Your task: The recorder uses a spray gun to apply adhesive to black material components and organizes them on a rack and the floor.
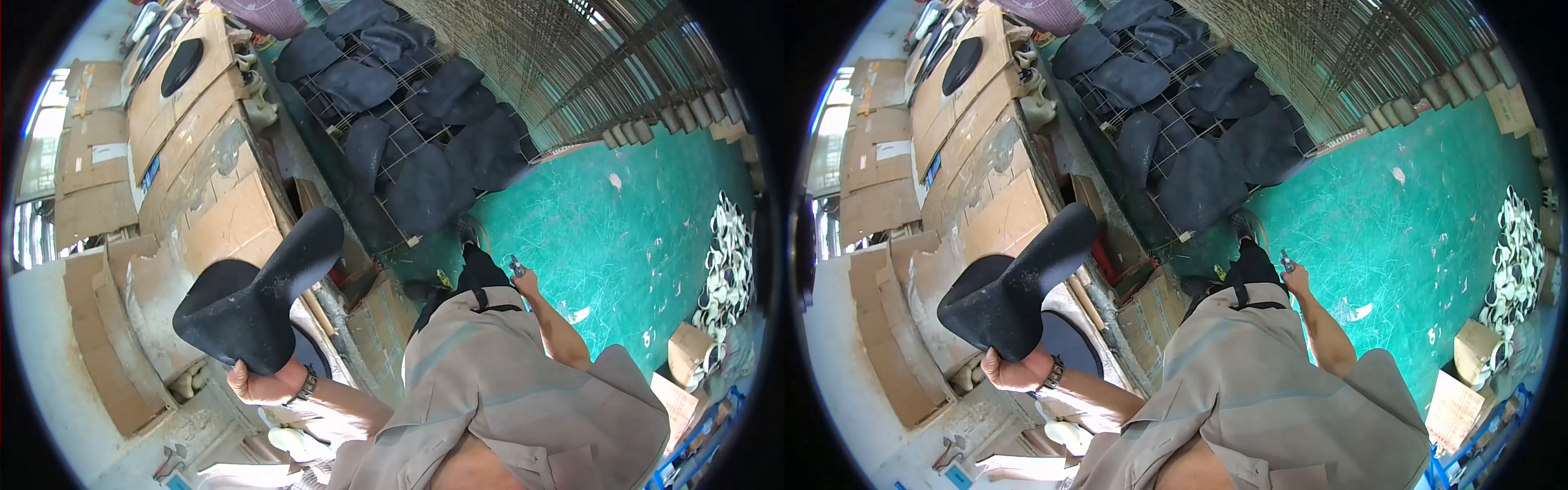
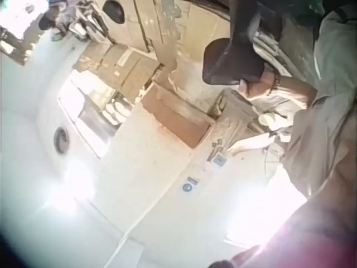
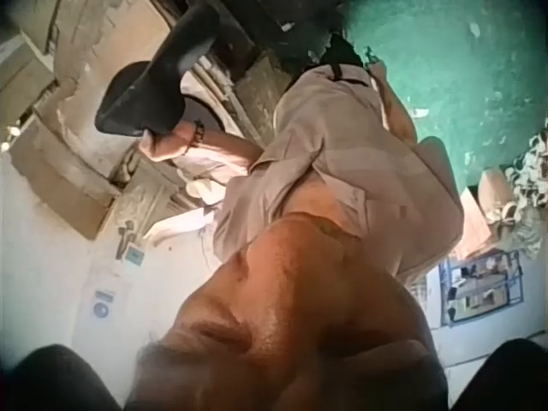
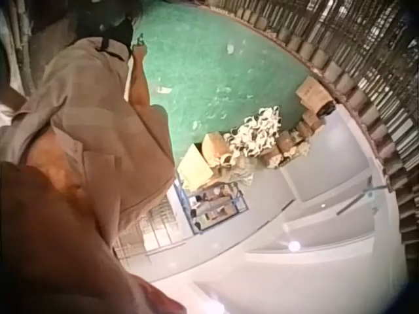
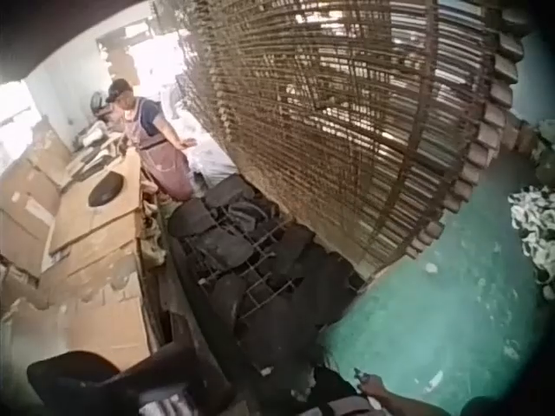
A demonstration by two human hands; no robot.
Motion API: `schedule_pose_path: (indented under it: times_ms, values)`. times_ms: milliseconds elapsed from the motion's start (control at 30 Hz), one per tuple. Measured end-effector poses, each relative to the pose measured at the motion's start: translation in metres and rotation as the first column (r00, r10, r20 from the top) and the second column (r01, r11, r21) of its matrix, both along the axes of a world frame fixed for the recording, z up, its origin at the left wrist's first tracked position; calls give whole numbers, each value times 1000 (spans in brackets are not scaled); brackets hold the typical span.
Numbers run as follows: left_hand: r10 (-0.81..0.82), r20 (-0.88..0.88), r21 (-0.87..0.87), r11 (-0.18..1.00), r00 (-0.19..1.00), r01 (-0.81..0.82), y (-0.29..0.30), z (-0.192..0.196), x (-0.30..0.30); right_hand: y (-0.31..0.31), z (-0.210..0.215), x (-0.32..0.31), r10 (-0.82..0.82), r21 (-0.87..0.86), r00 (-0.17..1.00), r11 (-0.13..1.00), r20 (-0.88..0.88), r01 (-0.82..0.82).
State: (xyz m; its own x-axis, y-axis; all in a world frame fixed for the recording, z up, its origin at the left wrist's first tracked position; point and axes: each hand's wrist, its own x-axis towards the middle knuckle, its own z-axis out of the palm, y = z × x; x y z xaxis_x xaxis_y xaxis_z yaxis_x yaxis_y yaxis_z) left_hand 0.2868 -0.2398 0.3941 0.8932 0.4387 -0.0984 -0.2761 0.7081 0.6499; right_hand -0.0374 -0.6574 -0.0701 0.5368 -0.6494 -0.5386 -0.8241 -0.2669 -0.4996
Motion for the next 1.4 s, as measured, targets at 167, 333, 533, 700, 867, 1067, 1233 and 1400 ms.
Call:
schedule_pose_path:
  times_ms: [167, 333, 533, 700, 867, 1067, 1233, 1400]
  values:
    - [16, -25, 18, 1000, 1000, -16, -6, -1, -6, -11, 15, 23, 37, 25, 999, 999, -16, -36]
    - [-65, -1, 8, 998, 998, 65, -3, 2, -11, -17, 47, 53, 199, 60, 971, 980, -130, -192]
    - [-126, 18, -6, 992, 992, 126, -12, 12, -11, -22, 52, 60, 184, 96, 972, 981, -148, -171]
    - [-96, 39, 2, 995, 995, 96, -30, 26, -12, -24, 28, 39, 230, 54, 970, 972, -81, -227]
    - [-106, -1, 11, 994, 994, 106, -48, 34, -13, -9, 30, 35, 191, 104, 980, 977, -50, -185]
    - [-80, -42, 38, 996, 996, 82, -38, 32, -15, -6, 26, 36, 162, 90, 984, 984, -78, -155]
    - [-93, -35, 28, 995, 995, 94, -21, 15, -13, -10, 34, 43, 147, 97, 978, 986, -145, -133]
    - [-32, -62, 64, 997, 998, 36, -22, 20, -18, -10, 44, 53, 143, 111, 976, 986, -165, -126]
